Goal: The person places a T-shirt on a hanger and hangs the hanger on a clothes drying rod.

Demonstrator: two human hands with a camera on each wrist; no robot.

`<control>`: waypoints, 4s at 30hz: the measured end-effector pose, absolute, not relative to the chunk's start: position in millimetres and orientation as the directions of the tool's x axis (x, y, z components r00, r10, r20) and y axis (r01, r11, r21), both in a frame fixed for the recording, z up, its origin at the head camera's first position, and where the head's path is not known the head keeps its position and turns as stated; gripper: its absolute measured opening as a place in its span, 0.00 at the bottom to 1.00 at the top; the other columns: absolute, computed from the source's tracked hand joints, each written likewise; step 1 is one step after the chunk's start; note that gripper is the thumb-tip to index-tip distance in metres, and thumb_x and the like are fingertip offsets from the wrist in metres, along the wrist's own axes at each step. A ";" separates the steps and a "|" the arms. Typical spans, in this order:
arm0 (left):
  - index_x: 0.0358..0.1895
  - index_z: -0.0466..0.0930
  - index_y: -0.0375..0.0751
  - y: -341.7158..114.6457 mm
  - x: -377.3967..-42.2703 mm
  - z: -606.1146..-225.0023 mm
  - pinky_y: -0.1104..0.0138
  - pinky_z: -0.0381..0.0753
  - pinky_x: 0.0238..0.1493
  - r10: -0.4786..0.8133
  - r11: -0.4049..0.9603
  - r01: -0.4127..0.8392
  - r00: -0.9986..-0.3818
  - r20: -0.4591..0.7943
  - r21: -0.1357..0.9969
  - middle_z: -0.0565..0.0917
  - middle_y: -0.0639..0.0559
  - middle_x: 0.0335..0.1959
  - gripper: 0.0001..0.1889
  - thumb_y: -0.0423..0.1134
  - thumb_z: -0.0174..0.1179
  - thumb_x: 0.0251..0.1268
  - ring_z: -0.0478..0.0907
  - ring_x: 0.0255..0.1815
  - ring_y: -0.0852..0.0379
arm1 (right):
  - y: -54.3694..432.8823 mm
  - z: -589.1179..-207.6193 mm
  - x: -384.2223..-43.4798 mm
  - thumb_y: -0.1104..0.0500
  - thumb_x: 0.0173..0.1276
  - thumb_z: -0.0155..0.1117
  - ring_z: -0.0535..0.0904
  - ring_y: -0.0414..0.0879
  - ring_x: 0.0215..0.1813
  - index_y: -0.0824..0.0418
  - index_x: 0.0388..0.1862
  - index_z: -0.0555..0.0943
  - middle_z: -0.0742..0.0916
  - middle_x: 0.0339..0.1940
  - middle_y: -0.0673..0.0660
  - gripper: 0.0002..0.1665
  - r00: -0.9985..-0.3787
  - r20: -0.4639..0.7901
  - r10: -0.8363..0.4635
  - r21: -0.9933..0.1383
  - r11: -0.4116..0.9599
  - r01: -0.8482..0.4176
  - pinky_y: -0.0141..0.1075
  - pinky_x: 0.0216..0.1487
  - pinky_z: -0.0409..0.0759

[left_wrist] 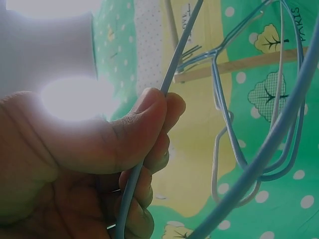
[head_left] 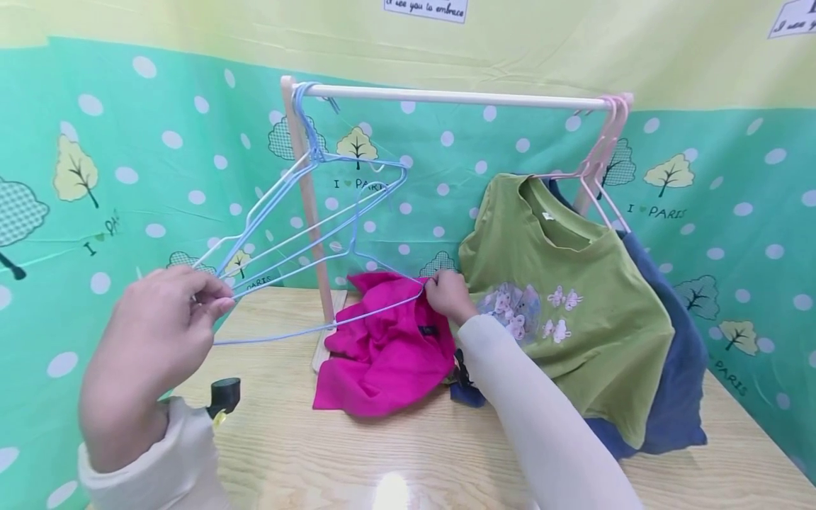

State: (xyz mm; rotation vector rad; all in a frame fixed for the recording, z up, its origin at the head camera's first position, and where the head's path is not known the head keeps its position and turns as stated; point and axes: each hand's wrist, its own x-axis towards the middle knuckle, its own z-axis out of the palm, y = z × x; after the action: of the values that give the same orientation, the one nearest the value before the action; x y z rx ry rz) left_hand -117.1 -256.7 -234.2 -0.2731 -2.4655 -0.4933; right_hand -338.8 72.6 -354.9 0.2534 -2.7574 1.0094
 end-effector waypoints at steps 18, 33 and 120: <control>0.34 0.87 0.37 -232.1 -117.7 -232.7 0.56 0.70 0.32 0.036 0.912 0.255 -0.831 0.555 0.323 0.83 0.47 0.33 0.04 0.29 0.63 0.65 0.75 0.35 0.46 | 71.3 -330.1 -340.6 0.54 0.83 0.48 0.81 0.59 0.41 0.60 0.36 0.74 0.82 0.34 0.62 0.16 -0.975 0.209 0.079 -0.603 0.795 -0.065 0.50 0.46 0.80; 0.36 0.87 0.35 -215.7 -115.1 -230.5 0.52 0.72 0.36 0.020 0.916 0.243 -0.822 0.569 0.319 0.83 0.45 0.34 0.03 0.29 0.64 0.65 0.76 0.37 0.44 | 71.4 -332.7 -338.2 0.60 0.80 0.50 0.84 0.68 0.48 0.63 0.43 0.75 0.85 0.43 0.69 0.09 -0.953 0.275 0.129 -0.545 0.837 -0.044 0.57 0.47 0.83; 0.32 0.86 0.36 -201.9 -112.3 -232.7 0.50 0.73 0.29 -0.019 0.943 0.169 -0.832 0.554 0.286 0.80 0.49 0.28 0.02 0.30 0.65 0.62 0.76 0.30 0.44 | 92.2 -344.5 -337.1 0.73 0.72 0.59 0.83 0.53 0.48 0.67 0.59 0.82 0.86 0.45 0.60 0.18 -0.762 0.474 -0.441 -0.473 0.602 -0.643 0.43 0.53 0.82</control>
State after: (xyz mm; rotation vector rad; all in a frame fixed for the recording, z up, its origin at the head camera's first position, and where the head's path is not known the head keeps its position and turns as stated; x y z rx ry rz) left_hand -112.3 -201.9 -232.7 -0.1059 -2.5199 -0.4373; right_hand -337.1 92.2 -344.5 0.8807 -2.5236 0.9246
